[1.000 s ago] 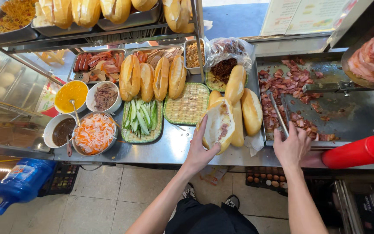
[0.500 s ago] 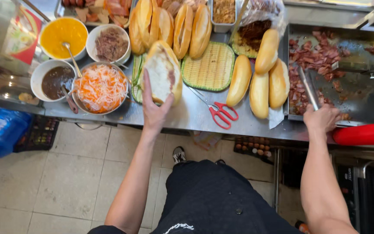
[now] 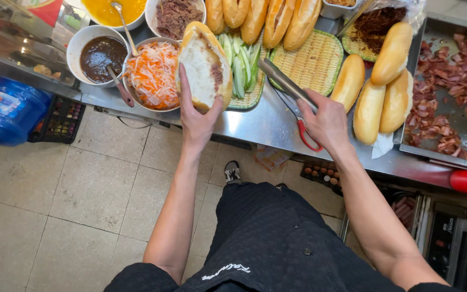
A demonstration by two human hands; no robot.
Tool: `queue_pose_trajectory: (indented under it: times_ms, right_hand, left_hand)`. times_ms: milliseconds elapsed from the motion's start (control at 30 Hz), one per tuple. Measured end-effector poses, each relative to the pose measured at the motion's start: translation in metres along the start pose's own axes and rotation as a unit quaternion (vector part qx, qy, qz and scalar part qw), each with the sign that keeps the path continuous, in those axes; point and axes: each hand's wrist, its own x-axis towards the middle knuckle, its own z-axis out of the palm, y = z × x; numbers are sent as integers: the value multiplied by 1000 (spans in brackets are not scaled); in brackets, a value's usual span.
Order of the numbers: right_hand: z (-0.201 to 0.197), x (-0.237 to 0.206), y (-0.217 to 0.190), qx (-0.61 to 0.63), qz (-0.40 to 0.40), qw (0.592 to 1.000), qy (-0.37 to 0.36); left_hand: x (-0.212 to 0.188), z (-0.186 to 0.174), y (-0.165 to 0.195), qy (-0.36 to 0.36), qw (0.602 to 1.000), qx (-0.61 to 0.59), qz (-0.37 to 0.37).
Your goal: The person slices sausages on a cutting board, then boils them in a pan. They assemble a sandwich by slicing a baguette, spreading condiments, and adding cooked sausage, shredded vegetables, and cucumber slices. The finished sandwich is wrapped in paper and handed to a customer in exchange for cash.
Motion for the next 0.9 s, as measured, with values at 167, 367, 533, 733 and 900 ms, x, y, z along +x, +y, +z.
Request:
queue_pose_trajectory:
  times_ms: [167, 367, 533, 733, 900]
  right_hand:
    - [15, 24, -20, -14, -28, 999, -30]
    - [-8, 18, -18, 21, -3, 1000, -14]
    - [-33, 8, -26, 213, 140, 963, -86]
    - [-23, 2, -42, 167, 49, 981, -82]
    - [1, 44, -50, 6, 103, 992, -66]
  left_hand:
    - [-11, -4, -4, -15, 1000, 6, 7]
    - [-18, 2, -4, -20, 999, 36, -24]
    - [-17, 21, 0, -16, 997, 78, -19]
    - [-12, 37, 2, -8, 996, 86, -16]
    - [-4, 23, 7, -2, 991, 106, -82]
